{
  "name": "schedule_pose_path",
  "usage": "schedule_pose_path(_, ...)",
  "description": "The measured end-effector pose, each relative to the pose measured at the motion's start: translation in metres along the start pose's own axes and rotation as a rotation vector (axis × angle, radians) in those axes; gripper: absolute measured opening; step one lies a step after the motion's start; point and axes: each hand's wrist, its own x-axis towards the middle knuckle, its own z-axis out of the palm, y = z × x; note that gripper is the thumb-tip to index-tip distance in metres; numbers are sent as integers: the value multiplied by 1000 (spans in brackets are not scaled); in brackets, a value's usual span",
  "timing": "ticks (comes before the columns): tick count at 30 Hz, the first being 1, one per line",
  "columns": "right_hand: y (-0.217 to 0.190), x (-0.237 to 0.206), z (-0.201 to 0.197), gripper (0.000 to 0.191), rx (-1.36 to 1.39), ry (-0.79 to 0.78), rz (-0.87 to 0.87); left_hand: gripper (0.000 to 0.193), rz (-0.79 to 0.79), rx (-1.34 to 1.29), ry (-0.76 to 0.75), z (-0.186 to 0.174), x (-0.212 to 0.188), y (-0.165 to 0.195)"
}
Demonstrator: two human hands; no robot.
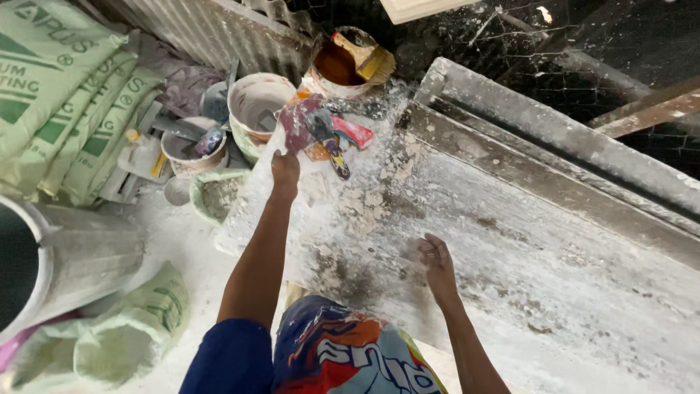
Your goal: The person wipes plaster residue off a long flat work surface with an orange sponge, then lays a long green rubber strip into a decorative mold frame and brushes a liquid coating along the strip and mold with a brush, pressing the strip into place by hand.
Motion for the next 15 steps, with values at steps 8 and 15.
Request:
schedule_pose_path(8, -57, 101, 161, 42, -791, -58, -402, 36, -153, 38, -132, 18, 46, 4)
schedule_pose_path(15, -96, 146, 246, 60, -873, 10, -414, 36, -566, -404, -252, 27, 53, 0)
